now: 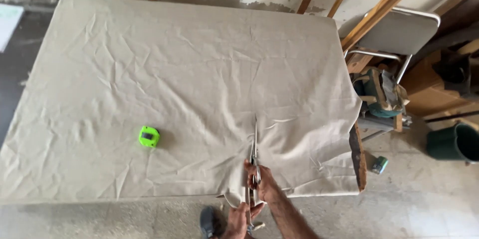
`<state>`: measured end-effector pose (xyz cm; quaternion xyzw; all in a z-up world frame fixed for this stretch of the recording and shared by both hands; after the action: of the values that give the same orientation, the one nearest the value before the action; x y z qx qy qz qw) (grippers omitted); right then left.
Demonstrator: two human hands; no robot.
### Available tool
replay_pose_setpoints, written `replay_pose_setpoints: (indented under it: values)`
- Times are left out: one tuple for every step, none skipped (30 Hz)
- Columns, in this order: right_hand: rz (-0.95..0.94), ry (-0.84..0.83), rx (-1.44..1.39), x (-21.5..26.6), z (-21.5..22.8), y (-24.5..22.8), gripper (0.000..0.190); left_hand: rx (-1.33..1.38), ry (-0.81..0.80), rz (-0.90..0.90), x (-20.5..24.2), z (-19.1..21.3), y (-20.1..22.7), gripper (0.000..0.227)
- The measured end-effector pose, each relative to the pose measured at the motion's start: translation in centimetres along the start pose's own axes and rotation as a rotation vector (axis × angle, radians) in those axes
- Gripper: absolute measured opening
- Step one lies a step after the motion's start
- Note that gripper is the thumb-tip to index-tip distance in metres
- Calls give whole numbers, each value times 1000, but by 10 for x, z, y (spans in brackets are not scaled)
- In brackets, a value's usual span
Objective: Measuring and cutting fabric for upholstery using a tape measure and scissors
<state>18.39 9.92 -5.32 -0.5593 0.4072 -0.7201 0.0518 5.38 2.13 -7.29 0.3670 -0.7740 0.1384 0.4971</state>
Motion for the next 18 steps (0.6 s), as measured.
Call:
replay_pose_setpoints:
  values:
    - [1, 0, -16, -6, 0, 3, 47, -16, -1, -4, -27, 27, -9, 32]
    - [23, -16, -15, -14, 0, 2, 32, -271, -99, -87, -56, 42, -14, 22]
    - [45, -32, -13, -21, 0, 1, 34, -526, -198, -168, -83, 56, -20, 26]
    - [54, -34, -28, -15, -1, -13, 34, -540, -205, -177, -62, 34, -8, 26]
    - [1, -56, 104, -8, -4, -21, 28, -318, -99, -85, -43, 23, 0, 18]
    - [-65, -77, 246, 2, -2, -21, 31, -88, 16, 13, -17, 17, -3, 14]
    - [-69, -80, 241, -4, -4, -22, 31, -93, 21, 12, -13, 15, -1, 14]
    - [-71, -86, 150, -12, -6, -25, 39, -15, 42, 14, -11, 12, 1, 16]
    - [-73, -92, 59, -19, -8, -29, 47, 62, 62, 16, -8, 9, 2, 22]
    - [-70, -93, 52, -17, -11, -35, 47, 56, 60, 12, -24, 25, -3, 22]
    - [-98, -35, 53, -15, -9, -39, 37, 24, 13, -12, -39, 38, -6, 14]
    - [-121, 18, 64, -15, -7, -48, 30, 4, -36, -41, -56, 46, -11, 20]
    - [-115, 12, 68, -12, -5, -53, 30, 9, -41, -48, -63, 56, -19, 20]
    - [-121, -2, 97, -9, -7, -54, 24, -739, 46, -435, -64, 64, 4, 37]
    - [-128, -16, 127, -7, -9, -56, 25, -1487, 144, -823, -57, 55, 12, 64]
    - [-127, -19, 127, -11, -9, -59, 25, -1487, 147, -825, -49, 52, 14, 64]
    - [-123, -69, 135, -16, -13, -62, 52, -1453, 147, -687, -49, 56, 12, 57]
    - [-116, -121, 146, -21, -18, -66, 99, -1410, 150, -552, -48, 59, 9, 50]
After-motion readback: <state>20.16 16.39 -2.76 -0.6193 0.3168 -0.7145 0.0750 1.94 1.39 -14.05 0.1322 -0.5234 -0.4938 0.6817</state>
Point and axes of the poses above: each hand's wrist, its own x-axis away from the middle knuckle, its own z-axis out of the back of the hand, y = z × x, the point moved 8 cm from there along -x, towards the middle knuckle, and after that the axes turned 11 degrees about x, right-handed, at the moved point
